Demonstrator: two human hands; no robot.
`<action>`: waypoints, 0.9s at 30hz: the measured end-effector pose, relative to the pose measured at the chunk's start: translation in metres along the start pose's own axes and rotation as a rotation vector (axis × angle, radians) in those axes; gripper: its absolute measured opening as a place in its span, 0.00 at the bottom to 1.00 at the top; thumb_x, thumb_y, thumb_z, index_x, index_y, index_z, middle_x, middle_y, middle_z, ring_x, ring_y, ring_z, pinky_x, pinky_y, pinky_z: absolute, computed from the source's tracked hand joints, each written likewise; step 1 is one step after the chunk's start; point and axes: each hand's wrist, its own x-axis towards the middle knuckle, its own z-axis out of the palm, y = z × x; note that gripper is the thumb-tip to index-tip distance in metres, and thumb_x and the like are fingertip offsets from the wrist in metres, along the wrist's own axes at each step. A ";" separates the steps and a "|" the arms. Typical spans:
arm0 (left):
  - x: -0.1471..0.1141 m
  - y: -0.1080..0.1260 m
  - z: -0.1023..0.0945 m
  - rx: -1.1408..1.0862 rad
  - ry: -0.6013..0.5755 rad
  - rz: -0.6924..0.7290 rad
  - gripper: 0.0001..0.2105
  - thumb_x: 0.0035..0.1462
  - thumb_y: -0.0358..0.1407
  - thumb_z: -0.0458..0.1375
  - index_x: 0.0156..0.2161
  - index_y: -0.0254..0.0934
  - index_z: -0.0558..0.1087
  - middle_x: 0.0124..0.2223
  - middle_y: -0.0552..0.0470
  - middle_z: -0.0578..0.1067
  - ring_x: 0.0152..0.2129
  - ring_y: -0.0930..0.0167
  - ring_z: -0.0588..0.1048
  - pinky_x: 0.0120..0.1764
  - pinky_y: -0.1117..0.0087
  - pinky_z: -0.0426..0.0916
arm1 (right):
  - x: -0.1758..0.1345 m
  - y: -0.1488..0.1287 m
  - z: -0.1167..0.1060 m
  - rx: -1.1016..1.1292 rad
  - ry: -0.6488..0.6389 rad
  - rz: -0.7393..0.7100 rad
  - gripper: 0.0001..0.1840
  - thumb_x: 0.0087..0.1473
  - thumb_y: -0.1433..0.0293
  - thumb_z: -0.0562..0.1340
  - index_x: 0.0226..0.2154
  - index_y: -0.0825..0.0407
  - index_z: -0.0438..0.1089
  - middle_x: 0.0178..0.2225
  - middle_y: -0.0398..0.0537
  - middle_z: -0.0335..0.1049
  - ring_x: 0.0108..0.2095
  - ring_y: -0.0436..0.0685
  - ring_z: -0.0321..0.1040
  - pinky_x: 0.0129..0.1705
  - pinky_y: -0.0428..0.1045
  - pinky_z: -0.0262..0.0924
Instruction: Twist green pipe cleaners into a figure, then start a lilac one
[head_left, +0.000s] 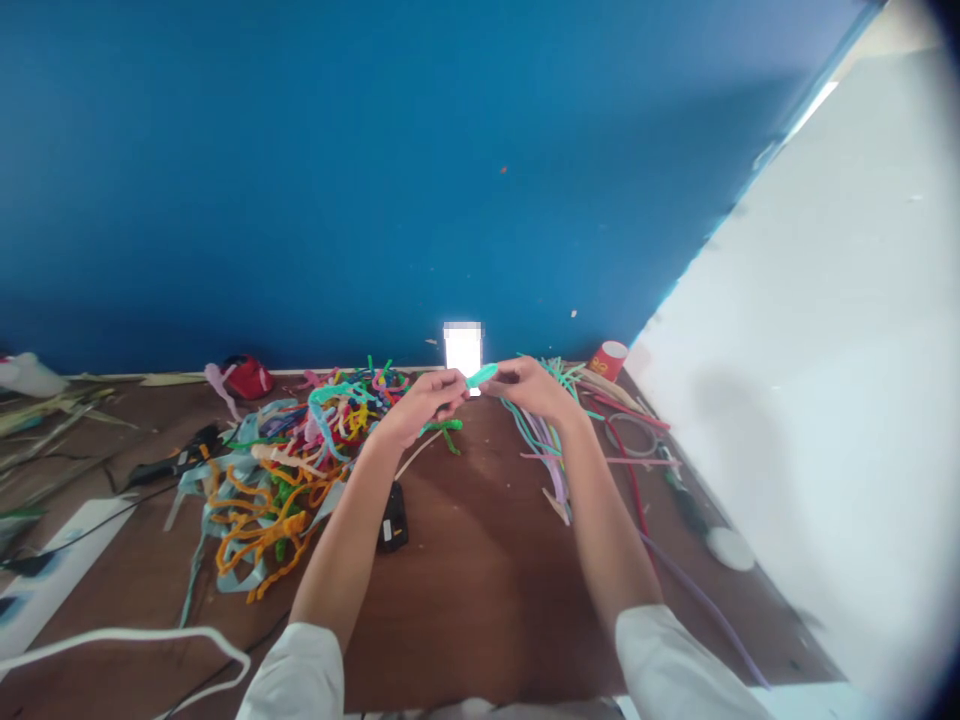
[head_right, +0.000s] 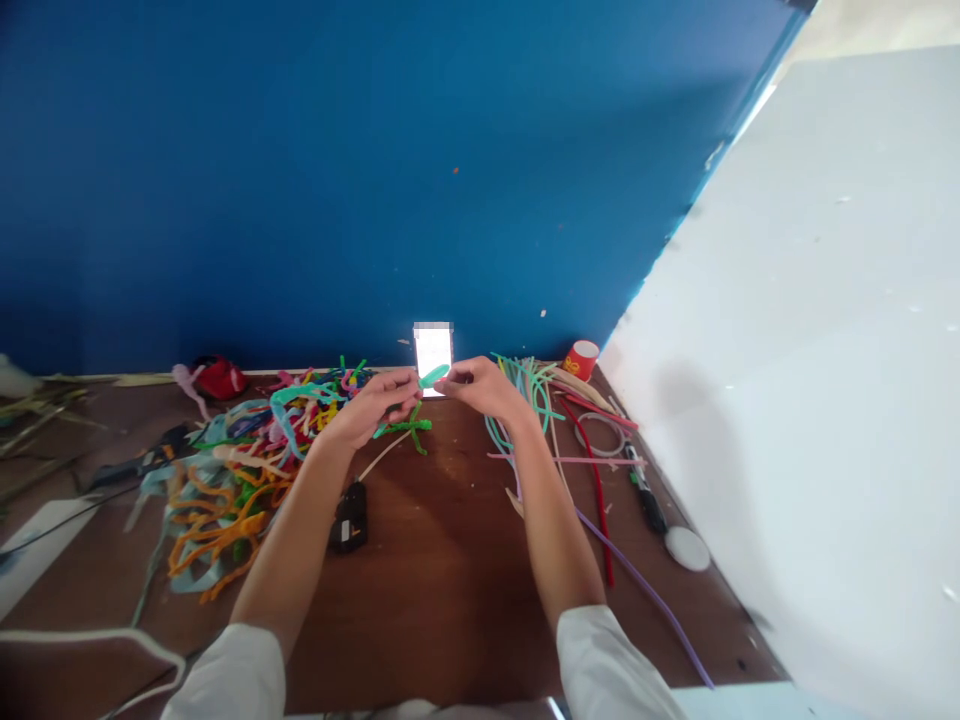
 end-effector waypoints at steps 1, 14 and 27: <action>-0.002 0.002 0.000 0.007 -0.040 -0.021 0.13 0.57 0.45 0.59 0.31 0.36 0.69 0.24 0.57 0.63 0.17 0.80 0.56 0.19 0.75 0.46 | 0.000 0.001 -0.001 0.009 -0.009 -0.003 0.14 0.49 0.59 0.65 0.24 0.54 0.74 0.20 0.38 0.60 0.24 0.48 0.52 0.27 0.47 0.44; 0.011 -0.021 0.003 0.600 0.164 0.058 0.11 0.55 0.34 0.53 0.22 0.35 0.69 0.21 0.54 0.69 0.20 0.73 0.66 0.26 0.72 0.56 | -0.001 -0.008 0.004 -0.061 -0.109 -0.095 0.15 0.57 0.61 0.59 0.27 0.51 0.75 0.26 0.43 0.70 0.28 0.52 0.61 0.33 0.49 0.52; -0.002 0.000 -0.007 0.293 -0.092 0.022 0.12 0.58 0.40 0.54 0.28 0.35 0.67 0.20 0.59 0.60 0.18 0.78 0.56 0.23 0.75 0.49 | 0.003 0.000 0.004 -0.125 -0.068 -0.099 0.07 0.50 0.67 0.64 0.27 0.53 0.76 0.26 0.43 0.72 0.30 0.52 0.64 0.34 0.48 0.53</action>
